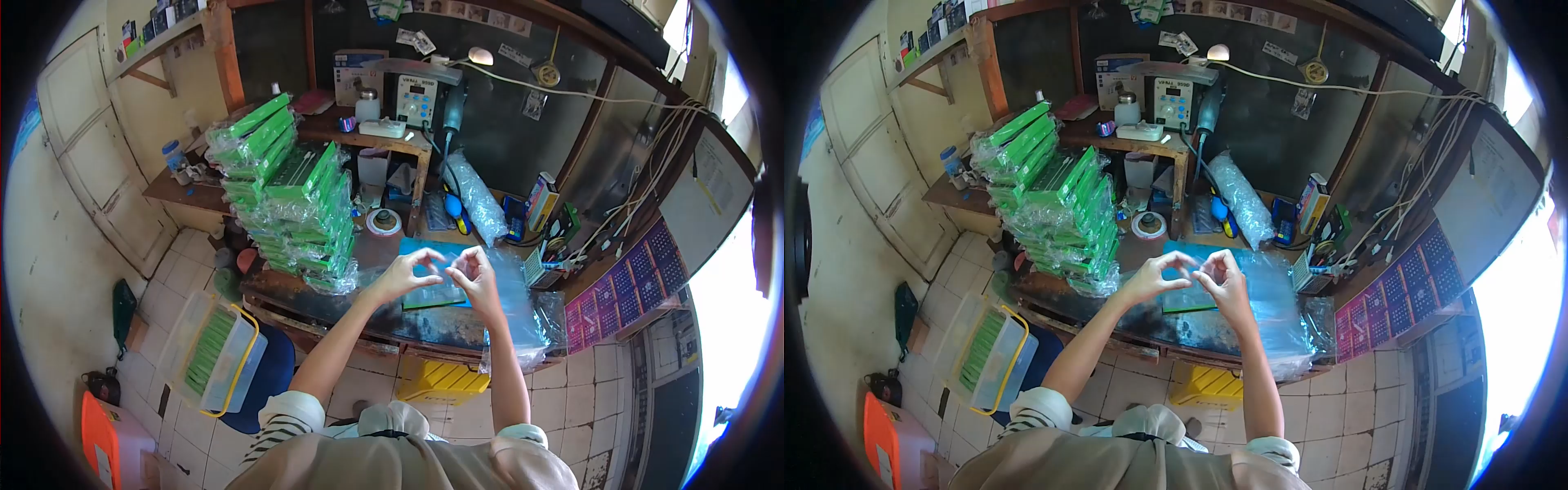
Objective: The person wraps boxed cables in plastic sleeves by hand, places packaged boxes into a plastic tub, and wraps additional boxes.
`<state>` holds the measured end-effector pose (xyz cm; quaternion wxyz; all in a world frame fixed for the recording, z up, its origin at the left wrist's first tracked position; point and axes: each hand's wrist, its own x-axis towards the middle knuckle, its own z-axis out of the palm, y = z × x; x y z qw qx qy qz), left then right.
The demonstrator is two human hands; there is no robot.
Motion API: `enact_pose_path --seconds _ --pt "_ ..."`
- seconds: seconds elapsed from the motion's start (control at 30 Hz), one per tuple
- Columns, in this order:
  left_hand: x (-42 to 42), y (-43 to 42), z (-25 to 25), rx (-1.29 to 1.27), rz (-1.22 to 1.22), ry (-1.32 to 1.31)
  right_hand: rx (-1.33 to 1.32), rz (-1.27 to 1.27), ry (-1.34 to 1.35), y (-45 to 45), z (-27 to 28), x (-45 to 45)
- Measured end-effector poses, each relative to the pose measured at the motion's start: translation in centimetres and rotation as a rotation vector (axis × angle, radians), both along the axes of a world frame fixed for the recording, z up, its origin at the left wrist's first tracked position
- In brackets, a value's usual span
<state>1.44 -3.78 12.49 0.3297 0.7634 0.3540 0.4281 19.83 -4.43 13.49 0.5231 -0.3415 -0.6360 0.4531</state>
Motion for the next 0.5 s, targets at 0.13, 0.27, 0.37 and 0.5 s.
enact_pose_path --seconds 0.13,0.27,0.37,0.5 --pt "-0.4 -0.7 -0.3 -0.104 0.036 -0.043 0.031 -0.071 0.014 -0.1 0.7 1.0" --pt "-2.2 -2.1 0.3 -0.164 0.151 -0.023 -0.086 -0.032 0.1 -0.1 1.3 1.2" --pt "-3.1 -2.6 0.4 -0.16 0.194 -0.027 -0.092 0.006 0.119 0.2 1.2 0.3" --pt "-4.6 -2.8 -0.3 -0.133 0.168 -0.009 -0.036 0.006 0.119 0.5 1.7 -1.0"
